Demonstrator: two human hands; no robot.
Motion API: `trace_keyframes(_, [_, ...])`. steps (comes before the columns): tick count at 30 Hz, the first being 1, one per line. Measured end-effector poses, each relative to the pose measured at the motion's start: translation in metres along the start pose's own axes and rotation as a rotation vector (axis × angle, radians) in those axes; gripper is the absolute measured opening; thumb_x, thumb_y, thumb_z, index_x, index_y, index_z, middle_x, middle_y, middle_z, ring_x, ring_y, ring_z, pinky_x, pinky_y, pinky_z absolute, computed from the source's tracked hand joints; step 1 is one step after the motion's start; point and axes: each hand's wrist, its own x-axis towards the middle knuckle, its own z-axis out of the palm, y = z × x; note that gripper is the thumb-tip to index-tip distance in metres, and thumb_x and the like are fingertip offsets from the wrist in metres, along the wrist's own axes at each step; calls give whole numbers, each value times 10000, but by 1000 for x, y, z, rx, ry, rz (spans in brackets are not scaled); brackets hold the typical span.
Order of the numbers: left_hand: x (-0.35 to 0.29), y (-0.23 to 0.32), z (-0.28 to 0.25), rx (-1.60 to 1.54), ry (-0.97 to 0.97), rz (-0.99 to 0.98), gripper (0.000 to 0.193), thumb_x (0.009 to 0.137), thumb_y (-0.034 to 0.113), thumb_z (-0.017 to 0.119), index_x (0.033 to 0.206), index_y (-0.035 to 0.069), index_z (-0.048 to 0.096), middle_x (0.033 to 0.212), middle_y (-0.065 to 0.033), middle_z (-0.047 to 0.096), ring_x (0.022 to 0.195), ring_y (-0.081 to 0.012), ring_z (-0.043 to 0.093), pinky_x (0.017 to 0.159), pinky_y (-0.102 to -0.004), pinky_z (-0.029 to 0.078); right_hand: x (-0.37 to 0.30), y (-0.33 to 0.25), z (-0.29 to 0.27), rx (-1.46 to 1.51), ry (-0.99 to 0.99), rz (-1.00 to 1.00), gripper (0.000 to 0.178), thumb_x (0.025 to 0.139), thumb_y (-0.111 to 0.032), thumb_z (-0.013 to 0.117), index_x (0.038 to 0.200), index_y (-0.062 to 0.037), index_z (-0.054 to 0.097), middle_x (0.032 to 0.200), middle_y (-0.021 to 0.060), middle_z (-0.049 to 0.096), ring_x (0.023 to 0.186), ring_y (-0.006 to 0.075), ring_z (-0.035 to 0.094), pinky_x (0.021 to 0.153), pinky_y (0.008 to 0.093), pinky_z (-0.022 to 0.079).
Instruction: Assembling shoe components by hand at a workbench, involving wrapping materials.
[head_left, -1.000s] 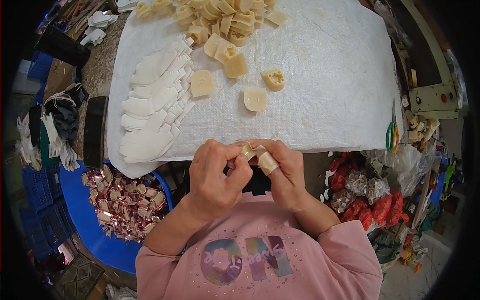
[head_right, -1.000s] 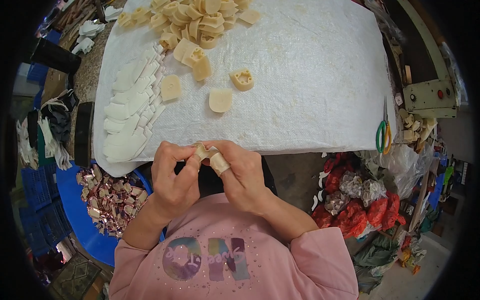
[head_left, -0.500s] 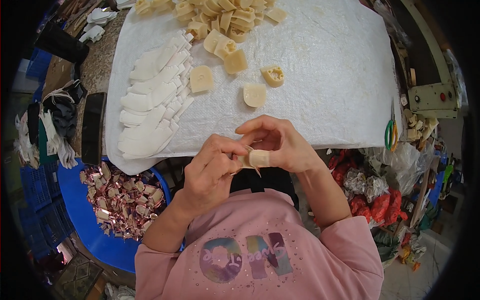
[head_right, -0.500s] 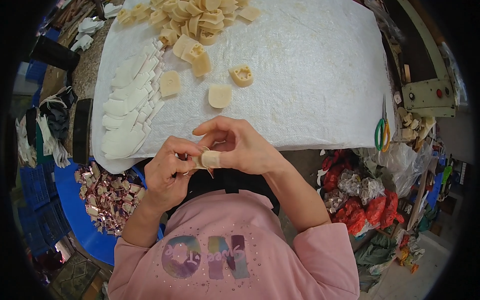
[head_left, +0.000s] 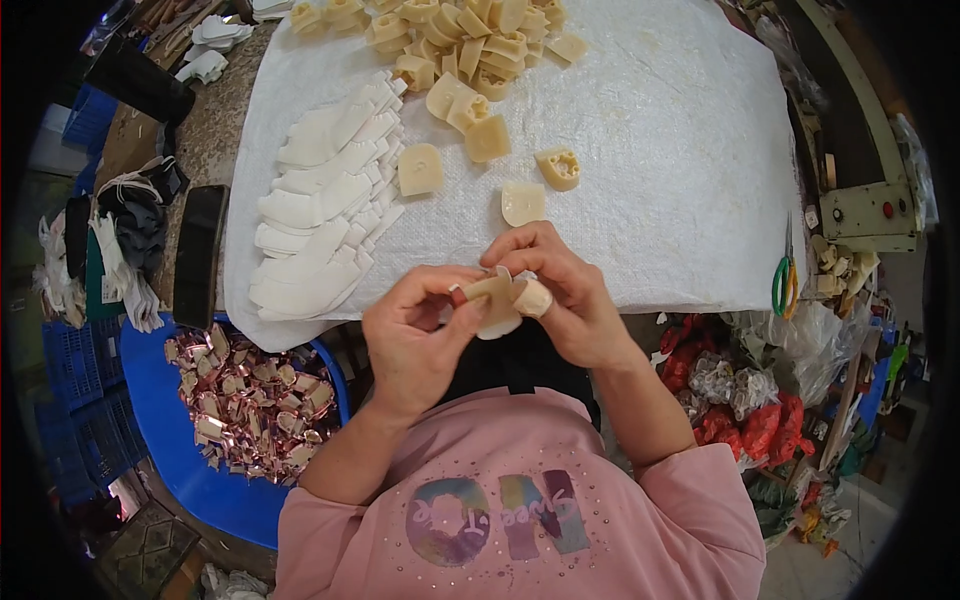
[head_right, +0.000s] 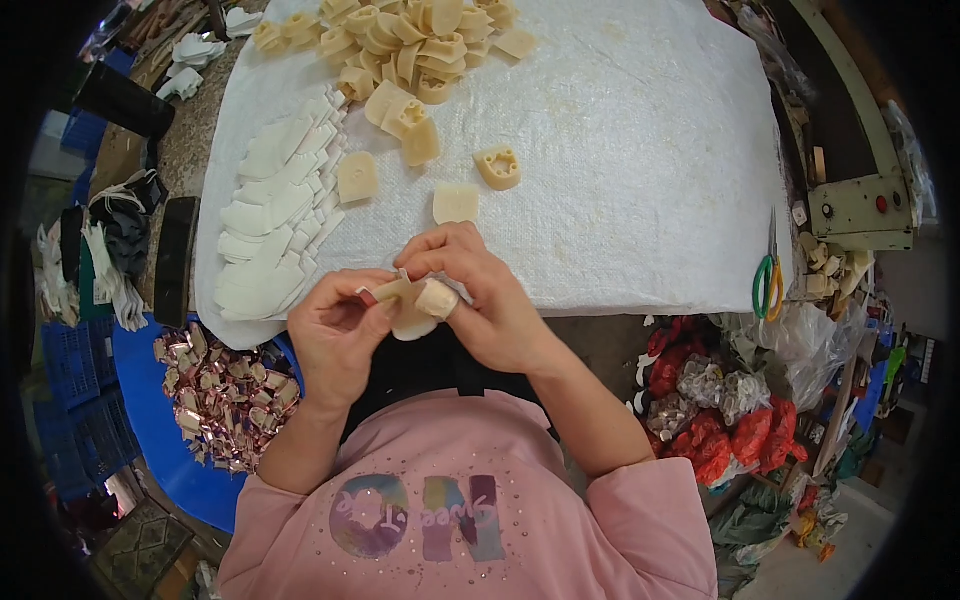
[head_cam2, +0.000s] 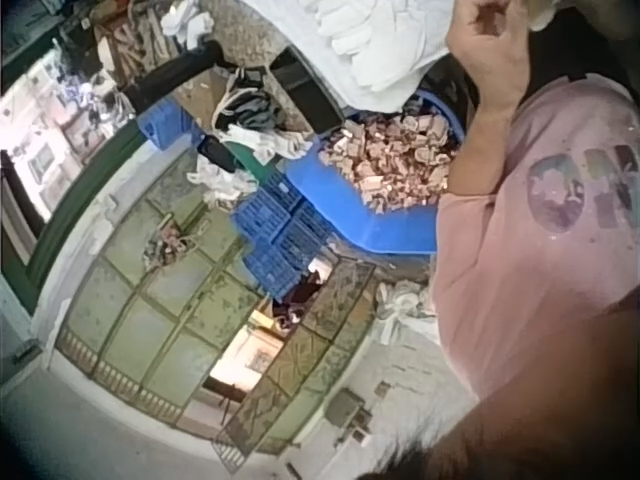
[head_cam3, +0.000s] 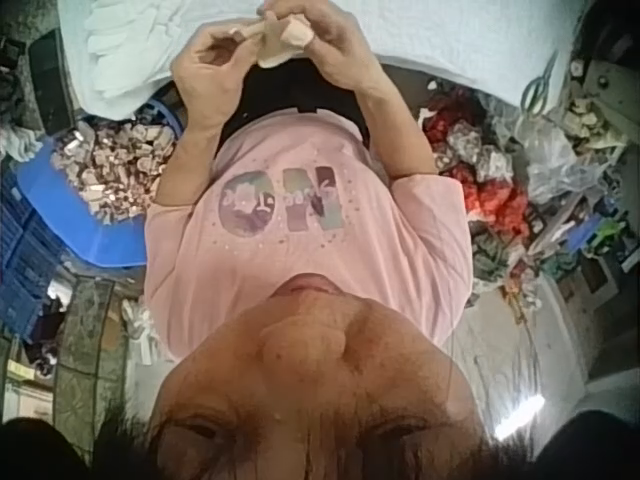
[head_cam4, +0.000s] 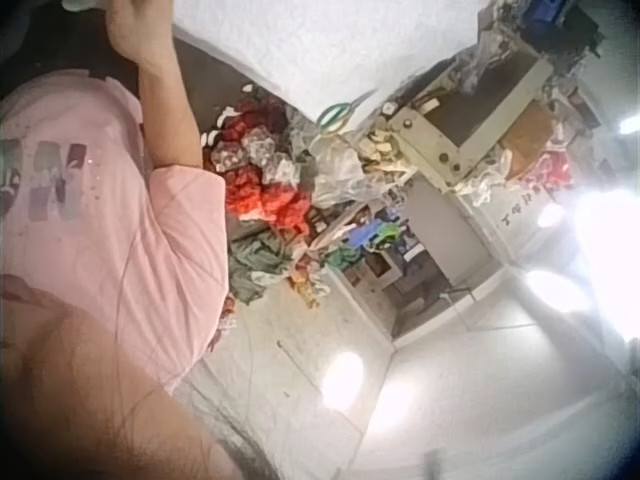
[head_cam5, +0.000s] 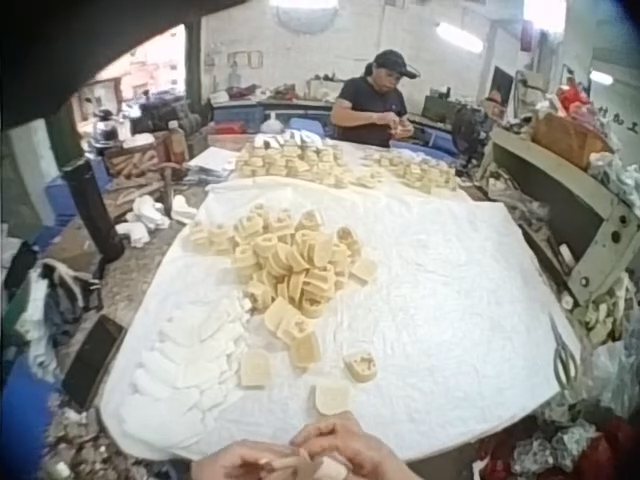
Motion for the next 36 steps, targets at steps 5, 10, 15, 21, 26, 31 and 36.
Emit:
trace_keyframes(5, [1,2,6,33,-47,22,93,828,-26,643,899,-44,586,982,-130,630,856,-120,591,743,-255,502,4,-4,13,-439,176,-229,131,752,11,548,870,-43,527,897,88,519,853,267,445,779,346,369])
trace_keyframes(10, [2,1,2,61,-63,0,104,837,28,656,891,-30,589,983,-125,625,844,-126,585,740,-262,496,1,3,10,-79,113,-46,147,722,-3,565,855,-56,534,887,91,517,856,278,441,778,355,347])
trace_keyframes(15, [-2,3,4,290,-62,118,128,830,109,683,858,6,613,975,-130,612,872,-173,579,738,-296,476,-1,-3,8,-495,151,-289,122,802,-139,626,861,-62,553,918,61,518,900,235,441,838,344,350])
trace_keyframes(21, [12,7,-5,621,-104,619,129,733,78,736,806,43,636,949,-94,581,891,-255,551,731,-329,452,1,-8,-7,198,81,-109,334,819,-202,662,1103,-38,599,922,58,577,1002,199,493,927,334,363])
trace_keyframes(26, [5,0,-6,588,-180,657,162,717,83,735,863,61,667,1021,-100,569,914,-264,533,744,-322,436,6,-14,-14,124,-83,108,468,750,-89,711,1194,-54,567,1024,90,650,891,178,604,801,315,477])
trace_keyframes(31, [3,3,-14,319,-191,281,447,907,350,541,1226,37,552,1052,-82,554,868,-190,521,717,-278,420,5,-13,-14,-256,34,-256,511,715,-56,732,1196,-70,560,1001,101,641,819,191,601,751,312,493])
trace_keyframes(36, [1,2,-3,-58,-392,-248,528,962,315,351,1390,21,258,979,-85,530,788,-83,489,670,-211,413,-4,-10,4,-293,7,-277,489,697,-60,744,1153,-90,572,980,79,604,836,236,528,644,297,470])
